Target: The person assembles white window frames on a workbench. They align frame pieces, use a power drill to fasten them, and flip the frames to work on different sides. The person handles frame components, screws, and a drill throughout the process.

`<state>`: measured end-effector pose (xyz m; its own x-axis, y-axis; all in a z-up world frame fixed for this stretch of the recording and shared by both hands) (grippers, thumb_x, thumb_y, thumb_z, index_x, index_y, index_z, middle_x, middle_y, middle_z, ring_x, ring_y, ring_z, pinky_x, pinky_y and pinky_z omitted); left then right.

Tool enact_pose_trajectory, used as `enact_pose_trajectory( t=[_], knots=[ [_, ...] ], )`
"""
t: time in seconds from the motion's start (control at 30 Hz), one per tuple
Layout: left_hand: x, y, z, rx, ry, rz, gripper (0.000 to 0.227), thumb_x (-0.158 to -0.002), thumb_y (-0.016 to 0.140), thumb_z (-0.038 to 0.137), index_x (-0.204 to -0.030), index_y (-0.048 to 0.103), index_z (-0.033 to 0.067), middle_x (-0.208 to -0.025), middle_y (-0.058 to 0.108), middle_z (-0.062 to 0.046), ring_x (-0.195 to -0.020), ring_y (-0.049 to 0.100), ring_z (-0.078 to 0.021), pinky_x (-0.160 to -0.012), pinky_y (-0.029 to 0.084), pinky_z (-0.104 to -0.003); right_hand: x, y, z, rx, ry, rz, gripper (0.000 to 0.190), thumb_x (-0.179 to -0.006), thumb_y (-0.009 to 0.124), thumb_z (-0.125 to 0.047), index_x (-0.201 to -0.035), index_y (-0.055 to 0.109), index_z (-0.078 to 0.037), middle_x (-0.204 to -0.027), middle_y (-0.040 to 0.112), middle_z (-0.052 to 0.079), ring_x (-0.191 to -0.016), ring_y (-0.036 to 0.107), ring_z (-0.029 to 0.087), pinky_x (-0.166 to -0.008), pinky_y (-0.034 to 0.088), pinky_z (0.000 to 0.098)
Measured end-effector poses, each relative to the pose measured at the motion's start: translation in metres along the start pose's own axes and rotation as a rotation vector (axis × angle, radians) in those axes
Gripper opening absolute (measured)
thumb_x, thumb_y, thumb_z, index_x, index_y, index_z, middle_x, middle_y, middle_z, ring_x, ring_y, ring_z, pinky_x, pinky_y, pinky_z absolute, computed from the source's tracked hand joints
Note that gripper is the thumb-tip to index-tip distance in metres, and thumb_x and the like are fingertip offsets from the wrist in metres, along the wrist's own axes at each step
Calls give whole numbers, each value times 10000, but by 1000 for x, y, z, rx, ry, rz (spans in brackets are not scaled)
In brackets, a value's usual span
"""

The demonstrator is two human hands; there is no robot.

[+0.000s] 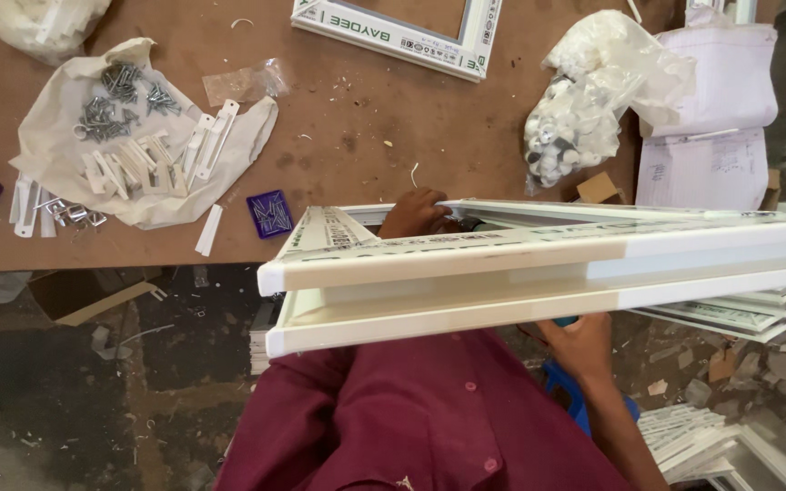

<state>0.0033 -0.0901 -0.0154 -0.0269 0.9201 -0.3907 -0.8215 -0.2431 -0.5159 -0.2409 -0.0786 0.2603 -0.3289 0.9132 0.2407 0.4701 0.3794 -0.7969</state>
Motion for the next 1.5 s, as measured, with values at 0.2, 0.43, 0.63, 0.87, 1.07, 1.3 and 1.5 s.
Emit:
enact_pose_trajectory(
  t=[0.2,0.43,0.63,0.87,1.07,1.3,1.5],
  knots=[
    [-1,-2,3,-14,35,23,153,-802,781,182,-942,784,120,-1105,696,-79,-1062,638,-284,-894,508,-430,-16,3,25,54,-111,-113,330,-861,734,-156,-1149,701,1,-1053,751,167,-973,710,260,-862,560,387],
    [-3,-8,10,-37,-18,36,78,-826,758,161,-894,783,131,-1064,705,-58,-1010,632,-274,-891,500,-419,-24,-1,43,46,-200,-251,425,-878,749,-211,-1255,666,-34,-1183,721,148,-1110,687,291,-947,541,413],
    [-4,-6,8,-48,3,7,103,-829,740,184,-900,785,126,-1064,701,-64,-1017,629,-272,-882,500,-419,-30,-2,35,44,-246,-223,426,-866,754,-214,-1244,672,-37,-1171,723,150,-1099,687,296,-940,540,417],
    [-3,-4,10,-76,14,26,101,-832,731,187,-898,782,131,-1072,697,-59,-1021,619,-264,-886,505,-413,-33,-9,38,27,-237,-151,426,-852,759,-218,-1231,678,-42,-1158,725,153,-1086,688,302,-932,540,422],
    [-1,-2,10,-68,7,62,80,-836,732,173,-892,776,137,-1055,693,-48,-1019,621,-260,-886,511,-406,-28,-16,45,4,-218,-85,427,-840,764,-222,-1220,684,-45,-1146,727,154,-1075,688,307,-924,539,426],
    [2,7,4,-21,-5,42,73,-842,726,164,-888,762,120,-1070,699,-62,-1019,641,-283,-880,522,-415,-28,-19,49,3,-207,-52,428,-826,770,-226,-1207,690,-50,-1133,729,157,-1062,689,313,-916,538,431],
    [-1,15,-5,9,44,-2,131,-827,724,164,-934,769,105,-1098,694,-105,-1005,642,-308,-856,518,-429,-31,-25,45,14,-207,-30,428,-814,774,-230,-1196,696,-53,-1121,731,158,-1051,690,318,-909,538,435]
  ],
)
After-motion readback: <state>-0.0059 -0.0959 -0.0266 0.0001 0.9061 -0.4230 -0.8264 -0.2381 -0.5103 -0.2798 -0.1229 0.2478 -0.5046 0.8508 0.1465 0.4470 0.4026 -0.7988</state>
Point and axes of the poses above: each hand's wrist, its own x-axis away from the middle knuckle, its own y-axis out of the palm, z = x × y, the point moved 3 cm from there along -x, towards the middle knuckle
